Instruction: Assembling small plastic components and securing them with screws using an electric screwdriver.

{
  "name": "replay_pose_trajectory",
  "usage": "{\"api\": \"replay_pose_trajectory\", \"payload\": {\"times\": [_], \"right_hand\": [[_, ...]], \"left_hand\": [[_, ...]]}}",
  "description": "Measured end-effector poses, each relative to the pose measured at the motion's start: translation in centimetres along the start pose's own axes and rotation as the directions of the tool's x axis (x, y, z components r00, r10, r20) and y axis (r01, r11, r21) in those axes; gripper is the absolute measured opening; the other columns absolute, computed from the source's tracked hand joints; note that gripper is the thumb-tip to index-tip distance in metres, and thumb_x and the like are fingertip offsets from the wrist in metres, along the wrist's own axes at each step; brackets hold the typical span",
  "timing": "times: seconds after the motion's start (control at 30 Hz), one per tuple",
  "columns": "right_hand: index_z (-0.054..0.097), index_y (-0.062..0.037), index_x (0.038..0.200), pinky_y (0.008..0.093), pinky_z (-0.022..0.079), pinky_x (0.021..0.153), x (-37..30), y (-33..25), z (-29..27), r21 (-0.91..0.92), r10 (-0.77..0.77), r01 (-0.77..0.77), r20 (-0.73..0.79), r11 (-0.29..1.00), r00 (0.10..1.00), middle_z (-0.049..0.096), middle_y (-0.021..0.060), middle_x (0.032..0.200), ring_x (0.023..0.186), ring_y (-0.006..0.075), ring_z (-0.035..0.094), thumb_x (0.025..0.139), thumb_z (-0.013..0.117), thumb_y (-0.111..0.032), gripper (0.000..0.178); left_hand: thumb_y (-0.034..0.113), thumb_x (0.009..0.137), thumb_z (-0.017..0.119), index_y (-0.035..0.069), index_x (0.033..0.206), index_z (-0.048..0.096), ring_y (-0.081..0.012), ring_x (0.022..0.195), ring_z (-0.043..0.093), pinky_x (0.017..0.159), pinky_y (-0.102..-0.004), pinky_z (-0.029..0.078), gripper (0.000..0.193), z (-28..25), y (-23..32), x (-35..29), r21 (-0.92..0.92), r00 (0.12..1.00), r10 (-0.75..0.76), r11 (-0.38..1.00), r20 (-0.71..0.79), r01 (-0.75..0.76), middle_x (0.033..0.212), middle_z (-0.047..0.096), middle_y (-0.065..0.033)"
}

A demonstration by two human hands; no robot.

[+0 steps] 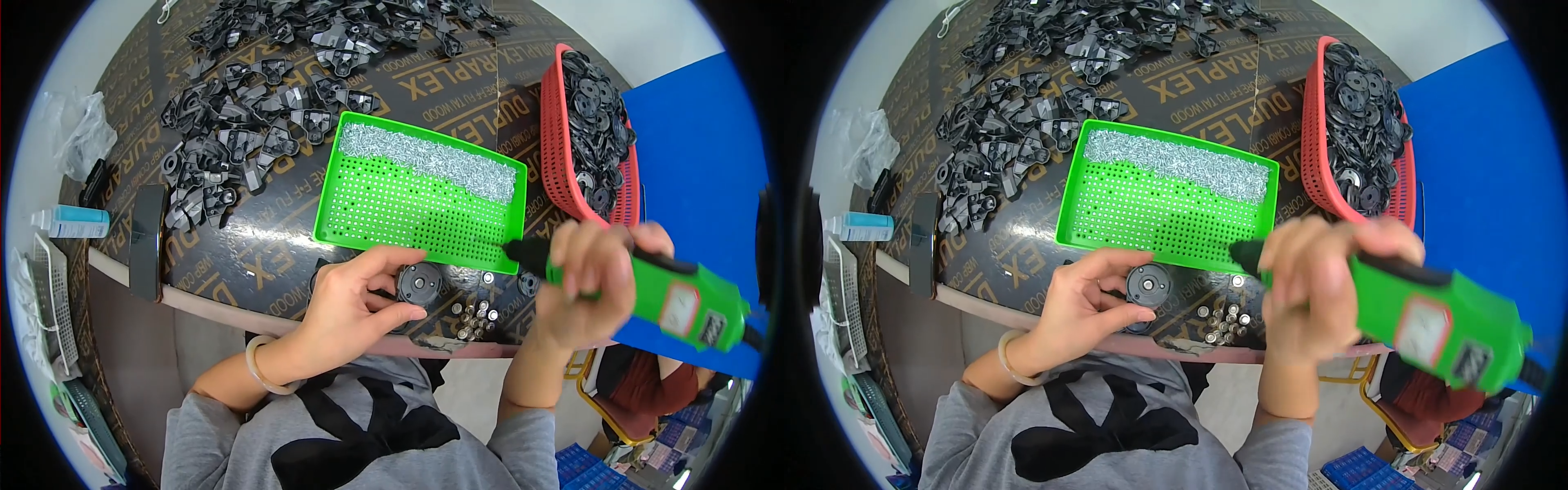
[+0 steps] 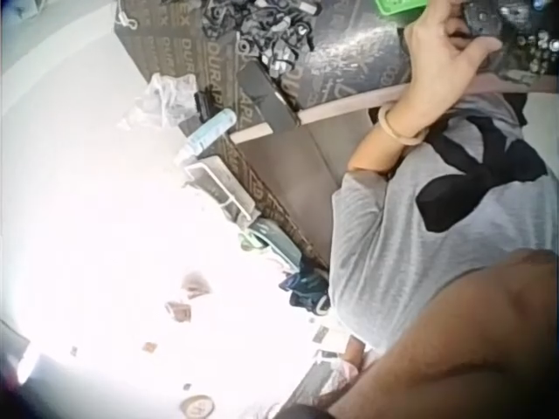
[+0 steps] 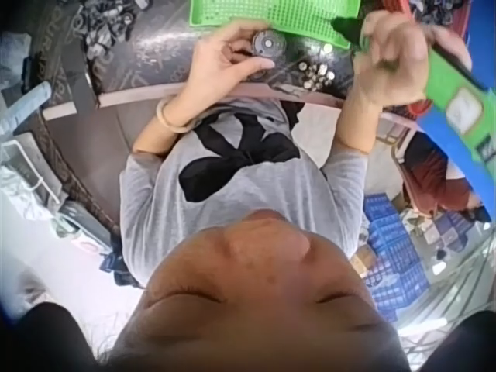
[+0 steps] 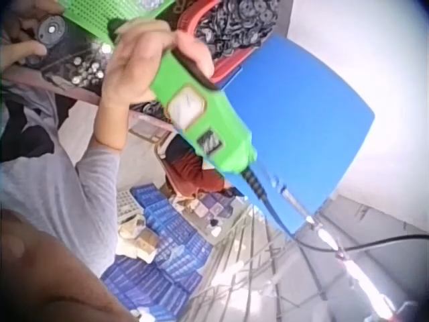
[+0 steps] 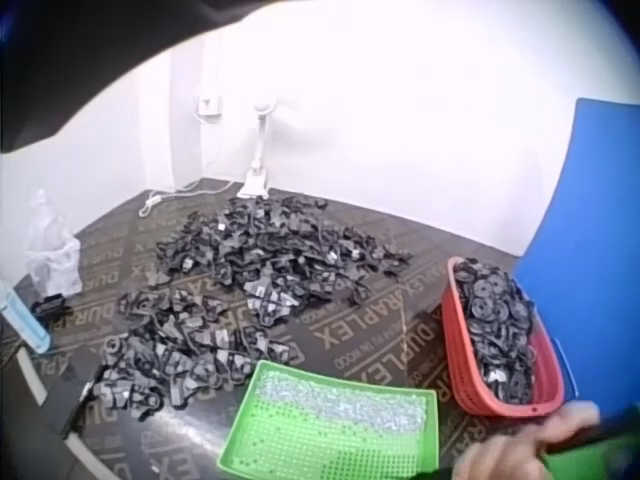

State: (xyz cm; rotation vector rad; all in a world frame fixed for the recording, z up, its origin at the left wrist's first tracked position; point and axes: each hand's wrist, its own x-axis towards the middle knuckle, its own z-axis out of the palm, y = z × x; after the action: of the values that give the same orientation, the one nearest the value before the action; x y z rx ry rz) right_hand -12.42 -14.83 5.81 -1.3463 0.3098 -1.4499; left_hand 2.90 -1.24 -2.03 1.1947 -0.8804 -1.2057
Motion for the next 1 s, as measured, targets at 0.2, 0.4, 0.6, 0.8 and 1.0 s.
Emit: {"api": "replay_pose_trajectory", "payload": {"times": [0.2,0.4,0.6,0.8,1.0], "right_hand": [[0.037,-0.0088,0.113,0.0371,0.048,0.051,-3.1,-3.6,2.7,0.221,0.046,-0.088,0.191,0.971,0.981,0.055,0.0059,0.064,0.05,0.0177,0.052,0.086,0.07,-0.004,0.042],[0.038,-0.0084,0.115,0.0396,0.05,0.056,-3.9,-3.5,2.8,0.189,0.101,-0.145,0.223,0.971,0.97,0.056,0.0062,0.065,0.051,0.0191,0.054,0.086,0.066,0.001,0.042],[0.038,-0.0096,0.11,0.0295,0.045,0.051,-3.7,-2.9,3.6,0.092,0.1,-0.124,0.229,0.988,0.968,0.053,0.0008,0.059,0.048,0.0124,0.05,0.092,0.063,-0.012,0.031],[0.039,-0.0093,0.108,0.0298,0.045,0.051,-3.9,-2.7,3.7,0.103,0.102,-0.128,0.224,0.987,0.969,0.052,0.001,0.059,0.048,0.0127,0.05,0.092,0.064,-0.011,0.031],[0.04,-0.0097,0.102,0.0317,0.045,0.05,-4.2,-2.5,4.2,0.108,0.147,-0.17,0.19,0.98,0.971,0.05,0.0014,0.059,0.047,0.0135,0.049,0.09,0.068,-0.01,0.03]], "left_hand": [[-0.008,0.073,0.077,-0.001,0.123,0.058,-0.012,0.08,0.068,0.07,-0.0262,0.058,0.053,0.0,0.0,-0.2,0.035,1.0,0.006,0.999,0.014,-0.006,0.092,0.067,-0.0094],[-0.009,0.073,0.077,-0.001,0.123,0.058,-0.0117,0.08,0.068,0.07,-0.0261,0.057,0.055,0.3,0.1,-0.2,-0.004,1.0,0.023,1.0,0.021,-0.023,0.094,0.067,-0.0111],[-0.007,0.073,0.077,-0.001,0.123,0.058,-0.0119,0.08,0.068,0.071,-0.0269,0.057,0.054,0.2,0.7,-0.3,0.043,0.999,0.004,0.999,0.035,-0.005,0.101,0.069,-0.0136],[-0.007,0.072,0.077,-0.002,0.122,0.06,-0.0104,0.075,0.066,0.068,-0.0259,0.057,0.053,0.1,0.9,-0.3,0.097,1.0,0.015,0.995,0.027,-0.018,0.101,0.069,-0.014],[-0.007,0.071,0.078,-0.003,0.12,0.061,-0.0089,0.067,0.064,0.06,-0.024,0.053,0.051,0.2,1.1,-0.3,0.102,1.0,-0.014,0.995,0.012,0.013,0.096,0.07,-0.0135]]}}
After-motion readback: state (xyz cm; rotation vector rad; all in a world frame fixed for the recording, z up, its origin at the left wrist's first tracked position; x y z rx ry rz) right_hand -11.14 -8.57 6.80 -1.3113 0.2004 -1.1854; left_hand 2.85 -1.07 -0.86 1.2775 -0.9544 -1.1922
